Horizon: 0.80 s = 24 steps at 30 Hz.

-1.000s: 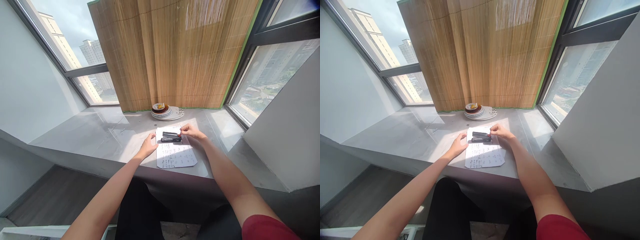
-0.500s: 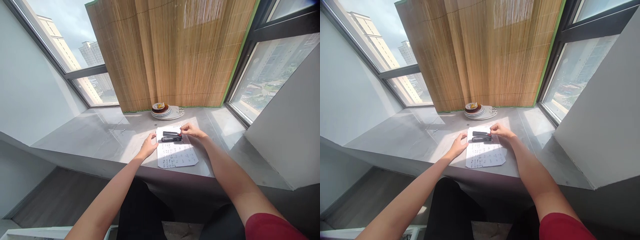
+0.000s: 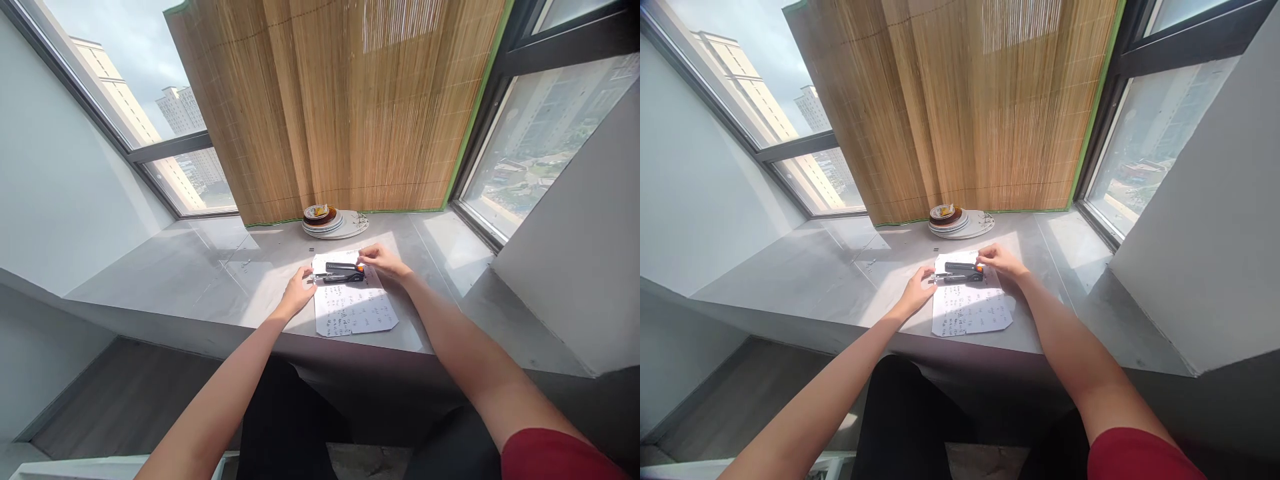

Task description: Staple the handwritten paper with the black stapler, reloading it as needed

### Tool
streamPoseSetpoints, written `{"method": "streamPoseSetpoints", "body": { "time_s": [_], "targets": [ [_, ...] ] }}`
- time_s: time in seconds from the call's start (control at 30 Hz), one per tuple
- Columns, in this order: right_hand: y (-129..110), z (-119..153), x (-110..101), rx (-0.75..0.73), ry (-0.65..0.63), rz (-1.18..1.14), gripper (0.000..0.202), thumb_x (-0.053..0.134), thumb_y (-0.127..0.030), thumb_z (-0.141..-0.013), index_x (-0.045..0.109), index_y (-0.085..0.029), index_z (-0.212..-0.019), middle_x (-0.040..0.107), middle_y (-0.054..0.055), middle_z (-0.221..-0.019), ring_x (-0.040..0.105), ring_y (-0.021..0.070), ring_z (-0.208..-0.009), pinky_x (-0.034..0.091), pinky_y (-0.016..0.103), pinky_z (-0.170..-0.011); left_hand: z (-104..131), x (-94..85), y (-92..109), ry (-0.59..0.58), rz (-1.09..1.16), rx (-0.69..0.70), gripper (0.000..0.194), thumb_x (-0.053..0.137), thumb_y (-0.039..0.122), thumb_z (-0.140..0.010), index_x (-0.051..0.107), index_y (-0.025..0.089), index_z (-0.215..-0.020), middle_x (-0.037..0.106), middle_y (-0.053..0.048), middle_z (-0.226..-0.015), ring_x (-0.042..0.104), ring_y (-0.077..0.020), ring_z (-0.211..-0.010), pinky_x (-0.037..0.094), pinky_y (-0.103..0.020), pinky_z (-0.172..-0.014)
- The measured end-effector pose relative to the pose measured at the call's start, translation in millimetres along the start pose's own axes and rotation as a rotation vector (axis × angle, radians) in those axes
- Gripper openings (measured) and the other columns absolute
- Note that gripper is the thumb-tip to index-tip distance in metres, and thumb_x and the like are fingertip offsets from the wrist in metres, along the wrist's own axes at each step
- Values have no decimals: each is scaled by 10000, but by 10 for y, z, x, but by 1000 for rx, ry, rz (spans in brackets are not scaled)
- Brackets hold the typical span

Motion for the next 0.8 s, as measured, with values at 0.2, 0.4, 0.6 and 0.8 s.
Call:
{"method": "streamPoseSetpoints", "body": {
  "time_s": [0.2, 0.4, 0.6, 0.8],
  "targets": [
    [-75, -75, 255, -113, -114, 282, 450, 834, -593, -895, 775, -242, -1170, 744, 97, -1103, 661, 280, -945, 560, 461, -854, 6, 5, -5, 7, 31, 5, 417, 705, 143, -948, 655, 236, -1352, 702, -139, -1505, 640, -304, -1468, 460, -512, -1302],
    [-147, -84, 389, -228, -112, 315, 335, 736, -549, -980, 764, -216, -967, 711, 71, -979, 666, 254, -893, 545, 408, -839, 13, -38, -49, 109, 61, -14, 369, 619, 275, -1055, 629, 233, -1421, 656, -155, -1579, 577, -296, -1544, 432, -507, -1327],
    [-215, -100, 436, -361, 169, 511, 291, 642, -468, -1042, 807, -255, -1152, 707, 131, -1054, 600, 312, -962, 528, 481, -875, 44, -29, 16, 271, 649, -189, 629, 232, 565, -1166, 599, 189, -1510, 558, -189, -1698, 568, -286, -1565, 499, -489, -1304],
    [-313, -73, 710, -485, 50, 779, 345, 527, -286, -1094, 817, -284, -1281, 743, 147, -1161, 571, 318, -1012, 479, 531, -957, 78, 35, 10, 188, 873, -343, 746, 198, 631, -1139, 708, 171, -1430, 690, -208, -1545, 641, -347, -1482, 571, -552, -1233]
  ]
}}
Point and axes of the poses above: each hand's wrist, its own z-axis away from the middle knuckle, its own x-axis out of the palm, y = z × x, the point moved 3 cm from there along -z, towards the middle knuckle
